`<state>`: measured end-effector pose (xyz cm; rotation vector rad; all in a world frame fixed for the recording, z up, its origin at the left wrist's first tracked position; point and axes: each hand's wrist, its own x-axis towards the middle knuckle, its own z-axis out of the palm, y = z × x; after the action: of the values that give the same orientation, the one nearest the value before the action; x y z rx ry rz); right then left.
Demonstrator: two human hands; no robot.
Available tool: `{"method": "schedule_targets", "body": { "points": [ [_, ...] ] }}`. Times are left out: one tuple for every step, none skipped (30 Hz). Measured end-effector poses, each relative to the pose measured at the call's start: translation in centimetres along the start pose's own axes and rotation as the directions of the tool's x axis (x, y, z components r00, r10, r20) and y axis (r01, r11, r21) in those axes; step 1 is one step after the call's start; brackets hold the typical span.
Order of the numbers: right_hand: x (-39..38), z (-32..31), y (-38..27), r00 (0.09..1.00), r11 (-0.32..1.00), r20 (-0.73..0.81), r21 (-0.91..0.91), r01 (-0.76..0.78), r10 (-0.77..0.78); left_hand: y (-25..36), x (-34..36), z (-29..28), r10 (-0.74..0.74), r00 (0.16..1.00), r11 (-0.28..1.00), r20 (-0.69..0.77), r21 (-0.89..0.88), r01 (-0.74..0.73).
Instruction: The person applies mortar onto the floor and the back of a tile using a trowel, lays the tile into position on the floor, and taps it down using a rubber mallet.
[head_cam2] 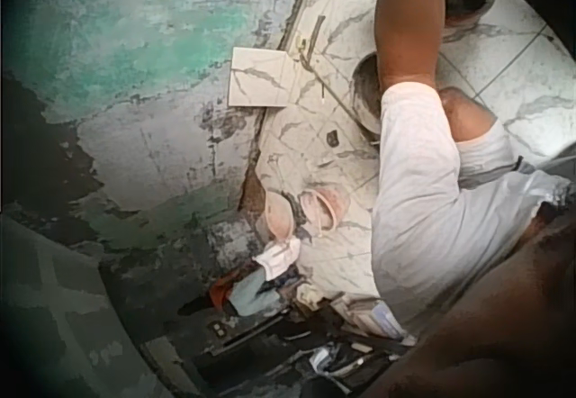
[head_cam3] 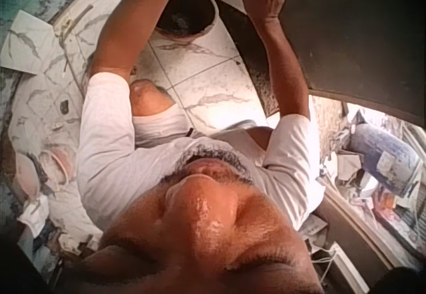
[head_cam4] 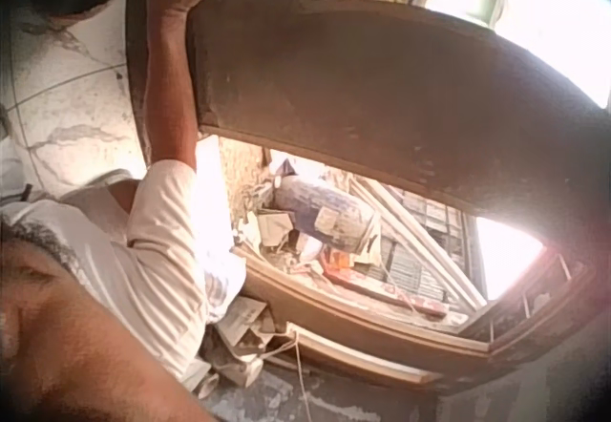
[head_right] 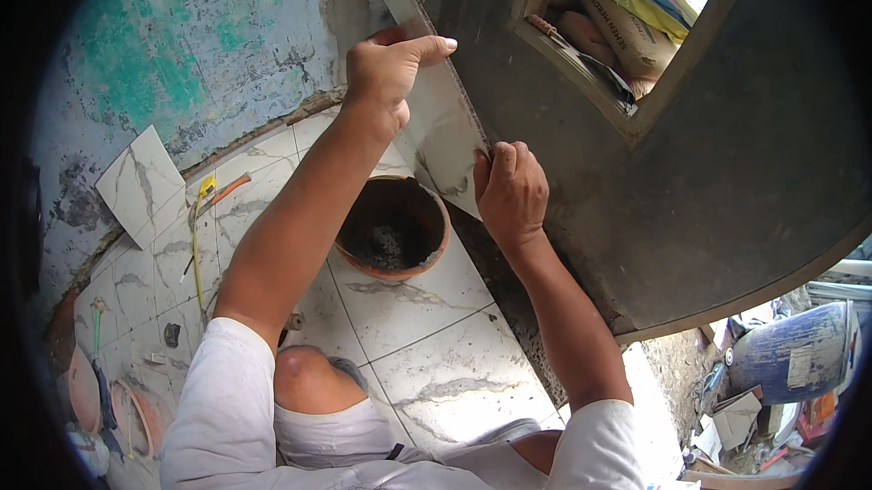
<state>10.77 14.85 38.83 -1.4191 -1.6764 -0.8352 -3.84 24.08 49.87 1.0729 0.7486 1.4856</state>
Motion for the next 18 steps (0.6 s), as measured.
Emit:
{"method": "schedule_targets", "body": {
  "points": [
    [1.0,0.2,0.2,0.999,1.000,0.032,0.004,0.015,-0.015,0.2,1.1,0.0,-0.026,0.999,1.000,-0.026,-0.011,0.026],
    [2.2,0.1,0.5,0.998,0.999,0.056,-0.022,0.028,-0.027,0.8,1.9,0.1,-0.076,0.994,0.997,-0.079,-0.007,0.076],
    [3.3,0.1,0.8,0.998,0.999,0.056,-0.024,0.037,-0.036,1.2,2.6,0.2,-0.073,0.994,0.997,-0.081,-0.015,0.072],
    [4.2,-0.1,1.1,0.998,0.999,0.043,-0.026,0.045,-0.044,1.5,3.2,0.3,-0.112,0.988,0.994,-0.102,-0.026,0.110],
    [5.0,-0.3,1.2,0.998,0.998,0.033,-0.026,0.050,-0.049,1.9,3.6,0.3,-0.154,0.981,0.988,-0.122,-0.035,0.151],
    [5.7,-0.8,1.1,0.998,0.998,0.039,-0.041,0.043,-0.042,2.3,3.9,0.5,-0.156,0.981,0.988,-0.117,-0.020,0.155],
    [6.4,-1.3,1.3,0.998,0.998,0.042,-0.046,0.044,-0.042,2.7,4.3,0.8,-0.160,0.981,0.987,-0.114,-0.024,0.158],
    [6.8,-1.7,1.7,0.996,0.997,0.077,-0.057,0.045,-0.041,3.0,4.5,1.2,-0.210,0.968,0.978,-0.137,-0.014,0.210],
    [7.6,-2.3,1.8,0.993,0.997,0.109,-0.067,0.047,-0.039,3.9,4.2,1.7,-0.257,0.953,0.966,-0.159,-0.003,0.260],
    [8.5,-3.3,2.0,0.986,0.998,0.166,-0.059,0.038,-0.027,4.4,3.8,1.7,-0.239,0.967,0.971,-0.089,-0.047,0.236],
    [9.7,-4.1,1.9,0.985,0.997,0.169,-0.064,0.036,-0.024,4.4,4.1,1.4,-0.244,0.966,0.969,-0.085,-0.049,0.241],
    [11.1,-5.0,2.1,0.976,0.994,0.206,-0.057,0.091,-0.078,4.3,4.9,1.5,-0.227,0.970,0.969,-0.088,-0.124,0.216],
    [12.5,-5.9,2.2,0.961,0.988,0.244,-0.050,0.144,-0.128,4.0,5.7,1.5,-0.215,0.972,0.961,-0.090,-0.199,0.194],
    [14.2,-7.1,2.6,0.945,0.982,0.290,-0.069,0.176,-0.149,3.9,6.3,1.7,-0.201,0.975,0.969,-0.098,-0.168,0.183],
    [15.8,-8.5,3.1,0.927,0.976,0.340,-0.090,0.198,-0.157,4.6,5.2,1.7,-0.173,0.985,0.974,-0.022,-0.155,0.167],
    [17.7,-9.6,2.3,0.897,0.966,0.417,-0.133,0.220,-0.147,4.2,6.2,0.2,-0.173,0.985,0.964,-0.001,-0.206,0.169],
    [19.3,-11.0,2.2,0.857,0.950,0.505,-0.205,0.237,-0.105,3.7,4.9,0.2,-0.209,0.974,0.909,0.085,-0.352,0.226],
    [20.9,-11.7,2.5,0.840,0.940,0.528,-0.210,0.269,-0.123,2.6,2.7,0.0,-0.144,0.989,0.849,0.037,-0.508,0.143]
  ]
}}
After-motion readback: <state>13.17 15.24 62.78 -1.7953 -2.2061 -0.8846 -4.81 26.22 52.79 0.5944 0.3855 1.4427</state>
